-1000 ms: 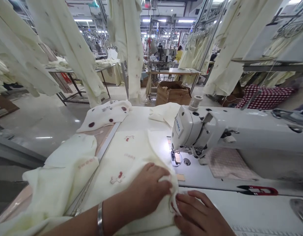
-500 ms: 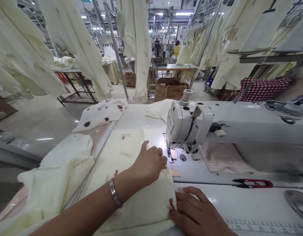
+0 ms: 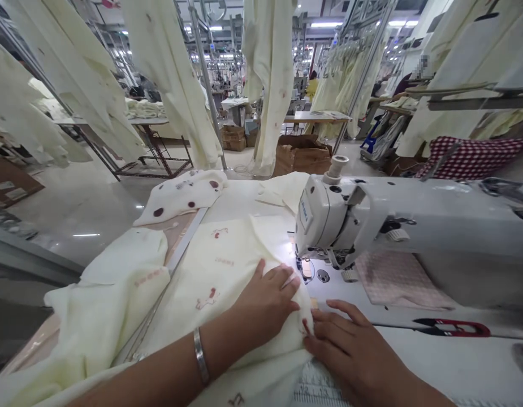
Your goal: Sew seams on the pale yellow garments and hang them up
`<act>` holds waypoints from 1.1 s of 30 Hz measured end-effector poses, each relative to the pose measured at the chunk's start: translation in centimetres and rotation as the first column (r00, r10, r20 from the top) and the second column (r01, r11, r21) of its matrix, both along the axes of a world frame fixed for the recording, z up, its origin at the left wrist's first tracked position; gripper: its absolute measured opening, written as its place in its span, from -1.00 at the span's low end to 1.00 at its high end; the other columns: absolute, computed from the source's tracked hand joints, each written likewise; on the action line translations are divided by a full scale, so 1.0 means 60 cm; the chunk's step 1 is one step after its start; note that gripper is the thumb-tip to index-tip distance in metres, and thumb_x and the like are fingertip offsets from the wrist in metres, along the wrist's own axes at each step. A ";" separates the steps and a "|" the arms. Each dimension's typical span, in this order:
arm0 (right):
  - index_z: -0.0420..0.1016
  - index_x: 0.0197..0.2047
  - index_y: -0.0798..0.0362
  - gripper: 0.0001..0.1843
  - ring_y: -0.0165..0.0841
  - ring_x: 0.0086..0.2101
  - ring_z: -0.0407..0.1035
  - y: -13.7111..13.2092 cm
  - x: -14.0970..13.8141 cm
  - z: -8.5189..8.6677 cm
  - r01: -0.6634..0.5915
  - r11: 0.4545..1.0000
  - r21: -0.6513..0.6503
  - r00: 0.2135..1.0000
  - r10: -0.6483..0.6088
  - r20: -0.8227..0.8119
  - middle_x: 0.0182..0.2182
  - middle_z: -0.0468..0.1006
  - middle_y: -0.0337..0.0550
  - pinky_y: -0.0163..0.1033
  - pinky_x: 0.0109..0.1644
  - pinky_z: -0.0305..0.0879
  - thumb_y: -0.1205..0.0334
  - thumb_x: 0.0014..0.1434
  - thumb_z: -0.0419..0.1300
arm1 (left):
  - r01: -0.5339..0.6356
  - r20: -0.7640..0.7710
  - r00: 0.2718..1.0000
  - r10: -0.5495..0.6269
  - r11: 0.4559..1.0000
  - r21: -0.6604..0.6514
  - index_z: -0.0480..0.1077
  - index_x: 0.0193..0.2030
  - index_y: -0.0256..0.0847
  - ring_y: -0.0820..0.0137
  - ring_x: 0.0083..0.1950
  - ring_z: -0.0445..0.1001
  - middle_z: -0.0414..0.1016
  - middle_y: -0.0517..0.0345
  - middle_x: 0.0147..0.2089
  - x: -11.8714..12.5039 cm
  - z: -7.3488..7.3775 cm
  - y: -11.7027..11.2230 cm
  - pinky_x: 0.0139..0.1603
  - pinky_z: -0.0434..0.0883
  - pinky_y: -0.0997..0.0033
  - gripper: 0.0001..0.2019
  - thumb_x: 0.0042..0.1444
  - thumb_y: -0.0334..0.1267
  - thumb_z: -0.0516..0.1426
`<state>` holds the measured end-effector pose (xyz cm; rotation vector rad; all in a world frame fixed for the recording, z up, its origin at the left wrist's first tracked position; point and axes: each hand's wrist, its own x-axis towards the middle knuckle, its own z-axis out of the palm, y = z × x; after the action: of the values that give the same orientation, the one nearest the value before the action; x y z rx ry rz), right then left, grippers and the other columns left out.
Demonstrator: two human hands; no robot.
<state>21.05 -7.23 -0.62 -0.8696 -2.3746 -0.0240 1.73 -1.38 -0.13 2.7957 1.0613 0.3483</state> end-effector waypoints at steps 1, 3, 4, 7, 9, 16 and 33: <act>0.46 -0.25 0.02 -0.73 -0.38 -0.15 0.39 0.003 0.001 -0.001 -0.005 1.000 -0.001 1.000 0.005 0.002 -0.39 0.53 -0.24 -0.13 0.18 -0.03 0.47 0.16 -0.02 | 0.012 0.002 1.000 -0.012 1.000 -0.021 0.13 0.15 -0.25 0.14 0.20 0.16 0.23 -0.08 0.18 -0.003 0.003 0.006 0.19 0.05 -0.17 -0.66 0.27 -0.25 -0.04; 0.46 -0.23 0.02 -0.72 -0.38 -0.15 0.38 0.008 0.001 -0.002 -0.013 1.000 -0.004 1.000 0.013 0.009 -0.39 0.52 -0.24 -0.12 0.19 -0.05 0.47 0.13 -0.02 | 0.040 0.017 0.999 -0.039 0.998 -0.044 0.15 0.15 -0.20 0.16 0.21 0.16 0.22 -0.05 0.19 -0.008 0.009 0.020 0.20 0.02 -0.17 -0.67 0.28 -0.19 -0.05; 0.46 -0.22 0.03 -0.71 -0.38 -0.14 0.38 0.010 0.000 -0.003 -0.011 1.000 -0.002 1.000 0.011 0.009 -0.38 0.52 -0.23 -0.12 0.19 -0.05 0.47 0.13 -0.02 | 0.056 0.026 0.998 -0.055 0.997 -0.049 0.15 0.15 -0.18 0.17 0.21 0.16 0.22 -0.05 0.19 -0.010 0.012 0.027 0.21 0.01 -0.18 -0.67 0.28 -0.18 -0.05; 0.46 -0.24 0.02 -0.72 -0.38 -0.15 0.38 0.014 -0.002 -0.004 0.000 1.000 0.021 1.000 0.000 -0.004 -0.39 0.53 -0.24 -0.13 0.17 -0.02 0.46 0.15 -0.03 | 0.096 0.055 0.994 -0.093 0.994 -0.052 0.16 0.15 -0.16 0.18 0.22 0.16 0.22 -0.04 0.18 -0.013 0.013 0.041 0.22 -0.01 -0.18 -0.67 0.28 -0.17 -0.04; 0.46 -0.26 0.02 -0.72 -0.38 -0.14 0.38 0.014 -0.004 -0.006 0.005 0.999 0.032 1.000 -0.004 -0.012 -0.40 0.53 -0.24 -0.14 0.16 0.00 0.44 0.19 -0.05 | 0.114 0.072 0.991 -0.110 0.992 -0.052 0.18 0.15 -0.14 0.18 0.22 0.16 0.23 -0.04 0.17 -0.015 0.011 0.046 0.22 -0.01 -0.17 -0.67 0.27 -0.16 -0.03; 0.47 -0.29 -0.02 -0.67 -0.38 -0.14 0.40 0.014 -0.004 -0.008 0.054 0.998 0.023 0.998 -0.053 -0.035 -0.41 0.56 -0.25 -0.15 0.11 0.07 0.38 0.27 -0.10 | 0.141 0.099 0.986 -0.135 0.989 -0.053 0.20 0.15 -0.11 0.18 0.18 0.21 0.26 -0.03 0.14 -0.018 0.006 0.052 0.21 0.00 -0.17 -0.66 0.25 -0.16 -0.01; 0.46 -0.27 0.05 -0.76 -0.39 -0.08 0.39 0.017 0.006 0.004 0.013 0.998 0.058 0.999 -0.011 -0.041 -0.27 0.60 -0.23 -0.18 0.09 0.16 0.48 0.15 0.01 | 0.273 0.030 0.962 -0.273 0.962 -0.001 0.24 0.15 -0.06 0.11 0.15 0.22 0.21 -0.14 0.18 -0.027 0.012 0.078 0.16 0.00 -0.20 -0.63 0.26 -0.04 -0.04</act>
<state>21.40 -6.19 -0.37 -0.8492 -2.3191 -0.0790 0.09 3.31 0.61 2.8701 0.6547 0.3520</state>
